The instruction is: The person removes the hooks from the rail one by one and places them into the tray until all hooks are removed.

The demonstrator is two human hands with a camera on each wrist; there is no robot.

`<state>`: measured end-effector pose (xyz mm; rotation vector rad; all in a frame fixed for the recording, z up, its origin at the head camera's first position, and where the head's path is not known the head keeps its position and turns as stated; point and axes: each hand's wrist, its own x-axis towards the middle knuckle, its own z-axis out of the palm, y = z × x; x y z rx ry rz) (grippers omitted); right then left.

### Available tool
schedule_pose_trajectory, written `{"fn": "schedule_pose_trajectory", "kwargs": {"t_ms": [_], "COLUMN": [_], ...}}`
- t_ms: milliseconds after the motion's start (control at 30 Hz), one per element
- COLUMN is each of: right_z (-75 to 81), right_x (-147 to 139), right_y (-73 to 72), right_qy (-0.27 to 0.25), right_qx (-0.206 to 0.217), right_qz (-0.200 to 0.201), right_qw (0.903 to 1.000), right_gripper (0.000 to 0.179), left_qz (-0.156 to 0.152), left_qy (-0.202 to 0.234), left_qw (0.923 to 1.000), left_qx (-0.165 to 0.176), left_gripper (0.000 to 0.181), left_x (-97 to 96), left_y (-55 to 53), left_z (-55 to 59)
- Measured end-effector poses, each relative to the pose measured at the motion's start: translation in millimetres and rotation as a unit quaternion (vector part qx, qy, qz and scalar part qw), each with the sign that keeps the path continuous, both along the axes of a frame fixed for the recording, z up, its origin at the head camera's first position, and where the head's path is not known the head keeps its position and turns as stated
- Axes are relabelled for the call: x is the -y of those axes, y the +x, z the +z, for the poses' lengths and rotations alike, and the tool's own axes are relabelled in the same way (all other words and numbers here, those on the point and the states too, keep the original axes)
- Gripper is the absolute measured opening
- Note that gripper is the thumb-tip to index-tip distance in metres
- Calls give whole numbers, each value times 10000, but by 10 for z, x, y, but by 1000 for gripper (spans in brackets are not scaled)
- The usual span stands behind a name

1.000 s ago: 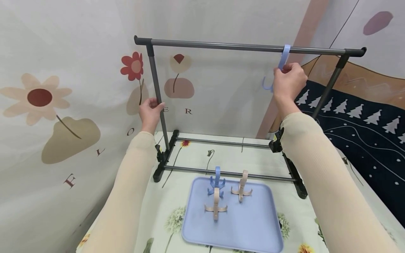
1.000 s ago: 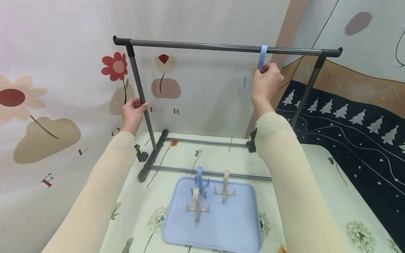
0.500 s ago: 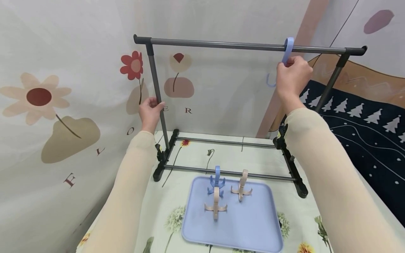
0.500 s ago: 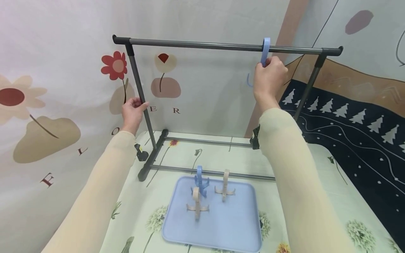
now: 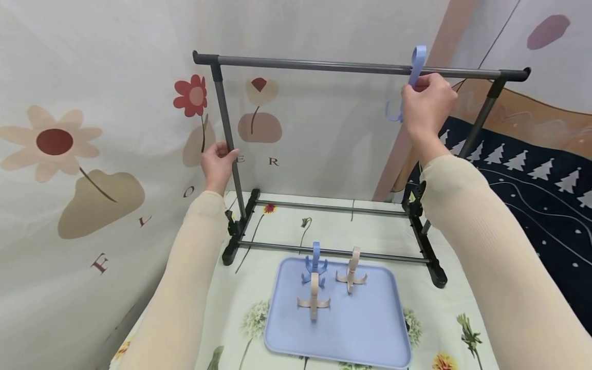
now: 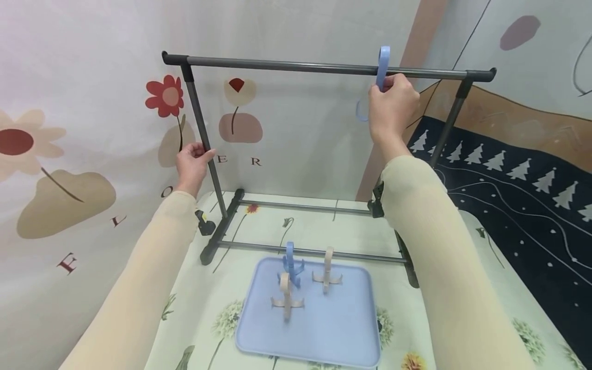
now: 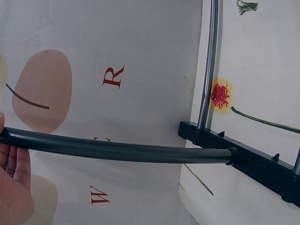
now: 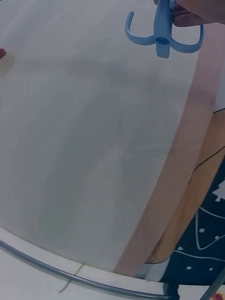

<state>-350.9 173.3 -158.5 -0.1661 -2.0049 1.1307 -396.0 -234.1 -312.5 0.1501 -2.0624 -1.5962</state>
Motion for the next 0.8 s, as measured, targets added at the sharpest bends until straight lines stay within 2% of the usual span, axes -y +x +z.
{"fn": "schedule_pose_trajectory", "kwargs": {"t_ms": [167,500,800], "right_z": [-118,-338,-664], "right_x": [21,61,-10], "right_y": [57,279,526], "right_qy": [263,722,876], "right_qx": [-210,-304,-254], "right_qz": [423,864,1302], "right_qw": [9985,9932,9873], "right_gripper": [39,41,34], "left_qz": [-16,23,36], "left_qy": [54,45,122], "left_qw": [10000,10000,9999], "left_qx": [24,-20,-8], "left_gripper": [29,32,32], "left_x": [37,108,121], "left_y": [-13,7,7], "left_z": [-18,-30,-39]}}
